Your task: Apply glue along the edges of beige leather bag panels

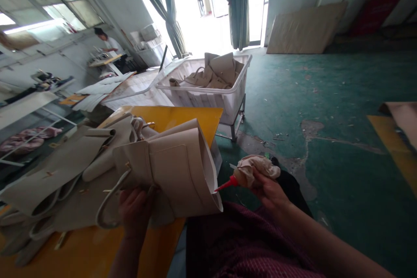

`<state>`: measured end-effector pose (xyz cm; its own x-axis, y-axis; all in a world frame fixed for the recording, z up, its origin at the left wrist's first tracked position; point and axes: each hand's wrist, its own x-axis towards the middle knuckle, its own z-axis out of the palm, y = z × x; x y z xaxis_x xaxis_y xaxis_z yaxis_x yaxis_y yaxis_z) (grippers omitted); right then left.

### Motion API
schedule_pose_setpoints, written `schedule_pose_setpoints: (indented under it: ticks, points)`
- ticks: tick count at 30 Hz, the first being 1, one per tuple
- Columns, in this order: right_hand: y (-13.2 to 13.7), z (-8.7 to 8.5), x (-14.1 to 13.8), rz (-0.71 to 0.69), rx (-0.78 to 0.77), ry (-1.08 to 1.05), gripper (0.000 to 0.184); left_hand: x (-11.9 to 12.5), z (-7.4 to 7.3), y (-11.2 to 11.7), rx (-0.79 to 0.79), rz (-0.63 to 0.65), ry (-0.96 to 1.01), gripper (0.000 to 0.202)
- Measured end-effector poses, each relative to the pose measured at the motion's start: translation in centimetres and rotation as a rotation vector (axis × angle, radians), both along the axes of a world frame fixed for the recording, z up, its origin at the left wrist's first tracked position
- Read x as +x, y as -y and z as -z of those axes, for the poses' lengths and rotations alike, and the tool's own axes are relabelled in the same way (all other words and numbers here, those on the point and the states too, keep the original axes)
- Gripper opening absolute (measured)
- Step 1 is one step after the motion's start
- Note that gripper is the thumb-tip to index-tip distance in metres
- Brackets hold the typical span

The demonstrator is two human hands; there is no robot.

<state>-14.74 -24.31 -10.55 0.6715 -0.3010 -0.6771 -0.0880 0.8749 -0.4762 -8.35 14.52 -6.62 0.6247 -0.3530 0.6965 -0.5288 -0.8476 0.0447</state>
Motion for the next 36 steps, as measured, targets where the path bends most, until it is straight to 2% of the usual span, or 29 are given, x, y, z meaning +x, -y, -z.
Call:
schedule_pose_setpoints:
  ticks: [5,9,13,17,21,25,32,36]
  points:
    - [0.1,-1.1,0.0,0.015,-0.01,-0.016,0.045,-2.0,-0.7,-0.4,0.059,-0.024,0.112,0.044]
    - [0.4,-0.9,-0.2,0.007,-0.003,-0.019,0.041,-3.5,-0.7,-1.0,0.122,-0.054,0.127,0.041]
    - [0.5,-0.3,-0.2,-0.004,-0.009,-0.016,0.044,-4.4,-0.6,-1.1,0.11,-0.091,0.113,0.044]
    - [0.4,0.0,0.2,0.01,-0.028,0.012,0.05,-4.5,-0.9,-0.7,0.123,-0.08,0.168,0.045]
    - [0.1,-0.3,0.8,0.029,-0.032,0.047,0.057,-4.0,-1.6,-0.1,0.157,0.031,0.313,0.047]
    - [-0.3,-0.3,1.2,0.036,-0.138,0.077,0.068,-3.7,-2.0,0.2,0.186,0.061,0.341,0.048]
    - [-0.4,1.3,2.4,0.013,-0.362,0.231,0.058,-3.9,-1.8,0.1,0.161,0.065,0.333,0.045]
    - [0.0,1.3,2.6,0.025,-0.354,0.285,0.059,-4.1,-1.5,-0.3,0.148,0.076,0.321,0.041]
